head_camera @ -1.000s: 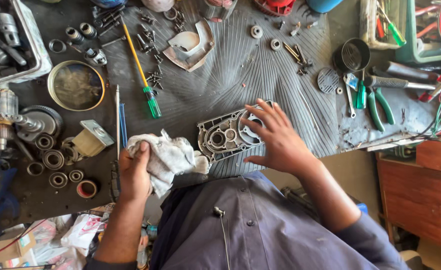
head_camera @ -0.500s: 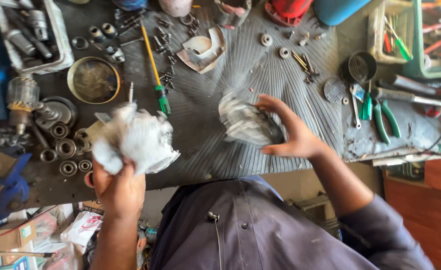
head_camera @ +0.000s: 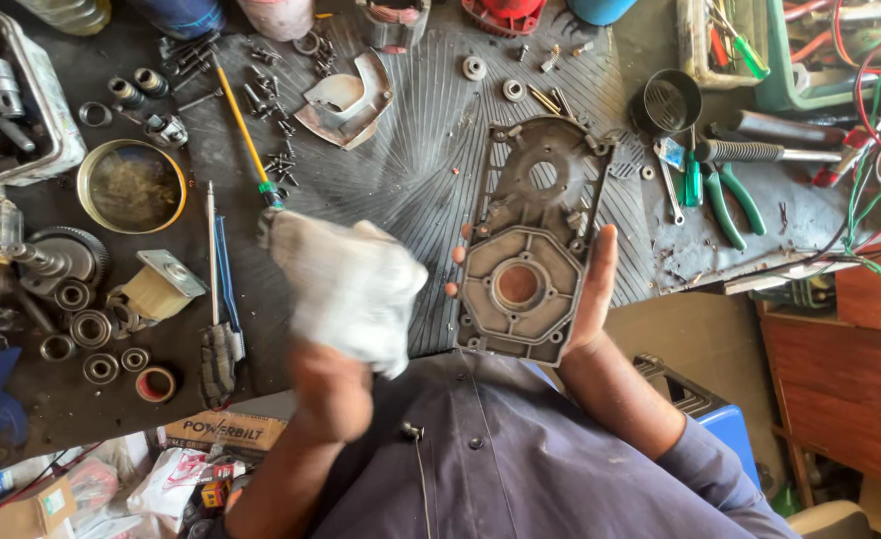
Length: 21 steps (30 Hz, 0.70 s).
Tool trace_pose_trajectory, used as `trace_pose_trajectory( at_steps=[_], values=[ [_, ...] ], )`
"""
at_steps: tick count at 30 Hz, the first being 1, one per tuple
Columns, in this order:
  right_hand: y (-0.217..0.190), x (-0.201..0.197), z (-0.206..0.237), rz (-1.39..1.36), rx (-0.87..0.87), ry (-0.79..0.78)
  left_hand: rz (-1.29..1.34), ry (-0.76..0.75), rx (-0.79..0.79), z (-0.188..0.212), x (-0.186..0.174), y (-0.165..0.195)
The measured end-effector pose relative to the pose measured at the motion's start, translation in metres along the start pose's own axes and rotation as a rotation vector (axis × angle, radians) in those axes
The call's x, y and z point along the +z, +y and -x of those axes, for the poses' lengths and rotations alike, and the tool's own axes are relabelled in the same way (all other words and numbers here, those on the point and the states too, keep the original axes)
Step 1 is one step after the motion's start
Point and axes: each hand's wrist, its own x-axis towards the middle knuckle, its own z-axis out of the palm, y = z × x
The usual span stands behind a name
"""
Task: The person cleans a red plastic housing with a cloth, then inserts a fan-like component and taps it into place with a rubber mallet. They then wipe a metal engine casing and insert a bearing into it.
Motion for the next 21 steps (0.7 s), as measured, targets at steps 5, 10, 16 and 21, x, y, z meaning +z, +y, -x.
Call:
trace_pose_trajectory(
  at_steps=[5,10,16,21],
  values=[
    [-0.006,-0.041,0.010,0.044,-0.159,0.375,-1.198,-0.485,0.384,-0.020,0.045,-0.004],
    [-0.003,-0.059,0.012,0.465,-0.258,0.479,-1.215,-0.583,0.283,-0.023,0.055,-0.013],
    [0.000,-0.040,0.005,0.458,-0.232,0.349,-0.714,-0.362,0.032,-0.011,0.033,-0.018],
    [-0.007,-0.033,0.007,0.556,-0.363,0.526,-1.106,0.057,0.015,-0.017,-0.005,-0.007]
  ],
)
